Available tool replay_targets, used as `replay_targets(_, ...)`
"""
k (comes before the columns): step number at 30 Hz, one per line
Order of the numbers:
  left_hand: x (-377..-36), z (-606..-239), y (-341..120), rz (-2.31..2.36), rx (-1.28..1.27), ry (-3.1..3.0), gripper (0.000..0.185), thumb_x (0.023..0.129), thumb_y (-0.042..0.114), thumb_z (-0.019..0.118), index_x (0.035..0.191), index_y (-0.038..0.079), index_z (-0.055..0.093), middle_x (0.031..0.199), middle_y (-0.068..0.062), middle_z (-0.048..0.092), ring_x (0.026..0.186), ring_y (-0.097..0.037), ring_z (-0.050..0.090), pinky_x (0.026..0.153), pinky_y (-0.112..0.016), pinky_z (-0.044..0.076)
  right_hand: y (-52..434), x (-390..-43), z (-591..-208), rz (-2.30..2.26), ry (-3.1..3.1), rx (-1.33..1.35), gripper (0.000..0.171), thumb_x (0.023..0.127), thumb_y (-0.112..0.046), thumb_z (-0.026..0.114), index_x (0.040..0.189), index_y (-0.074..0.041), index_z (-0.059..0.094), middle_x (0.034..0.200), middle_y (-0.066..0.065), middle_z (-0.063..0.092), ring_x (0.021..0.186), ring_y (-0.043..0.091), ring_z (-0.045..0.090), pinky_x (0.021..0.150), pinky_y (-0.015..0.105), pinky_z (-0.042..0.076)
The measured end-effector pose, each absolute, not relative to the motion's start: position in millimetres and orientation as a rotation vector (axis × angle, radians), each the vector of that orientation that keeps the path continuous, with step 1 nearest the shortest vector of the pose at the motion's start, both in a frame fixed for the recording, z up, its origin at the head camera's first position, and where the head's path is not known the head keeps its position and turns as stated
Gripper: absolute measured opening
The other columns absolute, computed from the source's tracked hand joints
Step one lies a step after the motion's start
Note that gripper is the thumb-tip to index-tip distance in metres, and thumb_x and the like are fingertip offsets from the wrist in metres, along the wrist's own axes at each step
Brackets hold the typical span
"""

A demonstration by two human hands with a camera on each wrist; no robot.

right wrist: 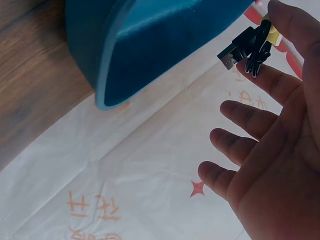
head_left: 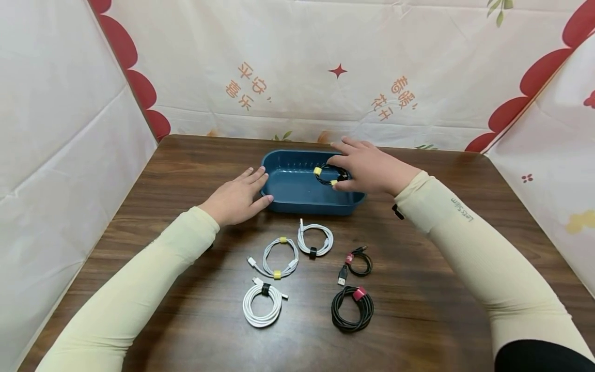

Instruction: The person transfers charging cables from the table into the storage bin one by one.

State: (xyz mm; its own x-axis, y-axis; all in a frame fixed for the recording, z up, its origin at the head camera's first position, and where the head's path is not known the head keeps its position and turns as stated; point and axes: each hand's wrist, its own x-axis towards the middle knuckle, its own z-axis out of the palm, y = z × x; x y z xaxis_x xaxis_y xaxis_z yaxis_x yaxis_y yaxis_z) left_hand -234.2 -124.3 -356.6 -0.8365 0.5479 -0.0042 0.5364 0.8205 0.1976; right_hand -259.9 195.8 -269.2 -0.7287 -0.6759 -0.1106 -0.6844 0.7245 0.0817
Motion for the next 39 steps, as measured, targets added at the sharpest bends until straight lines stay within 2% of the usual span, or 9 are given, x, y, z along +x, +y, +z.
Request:
replay_targets(9, -233.8, -355.7, -124.5, 0.282, 0.870, 2.942, 0.072, 0.104, 0.055, 0.036, 0.156, 0.006, 0.029, 0.163, -0.011, 0.019, 0.149, -0.034, 0.019, 0.117, -0.045, 0.023, 166.9, -276.3, -273.9, 0.219, 2.783, -1.114, 0.063, 0.093, -0.046, 0.067, 0.144, -0.012, 0.053, 0.159, 0.020, 0.028, 0.149, 0.040, 0.012, 0.116, 0.060, 0.014)
replay_targets(21, -234.9, -356.2, -125.5, 0.288, 0.855, 2.939, 0.073, 0.104, 0.056, 0.036, 0.156, 0.007, 0.030, 0.163, -0.010, 0.019, 0.149, -0.033, 0.020, 0.116, -0.046, 0.024, 128.6, -293.5, -285.8, 0.300, 2.718, -1.150, 0.063, 0.093, -0.049, 0.065, 0.144, -0.014, 0.054, 0.159, 0.017, 0.030, 0.149, 0.039, 0.014, 0.116, 0.060, 0.015)
replay_targets(31, -234.2, -353.6, -124.2, 0.277, 0.847, 2.940, 0.073, 0.103, 0.056, 0.037, 0.156, 0.006, 0.031, 0.163, -0.010, 0.020, 0.149, -0.034, 0.020, 0.116, -0.046, 0.025, 121.5, -320.7, -297.7, 0.268, 2.712, -1.090, 0.064, 0.094, -0.048, 0.064, 0.145, -0.013, 0.052, 0.160, 0.020, 0.025, 0.149, 0.039, 0.015, 0.117, 0.054, 0.019)
replay_targets(39, -235.1, -353.9, -125.1, 0.284, 0.868, 2.934, 0.074, 0.103, 0.057, 0.036, 0.156, 0.005, 0.031, 0.163, -0.010, 0.020, 0.148, -0.035, 0.020, 0.116, -0.047, 0.025, 113.2, -332.0, -303.6, 0.256, 2.685, -1.077, 0.064, 0.094, -0.048, 0.063, 0.146, -0.013, 0.051, 0.161, 0.019, 0.023, 0.149, 0.040, 0.013, 0.116, 0.058, 0.018)
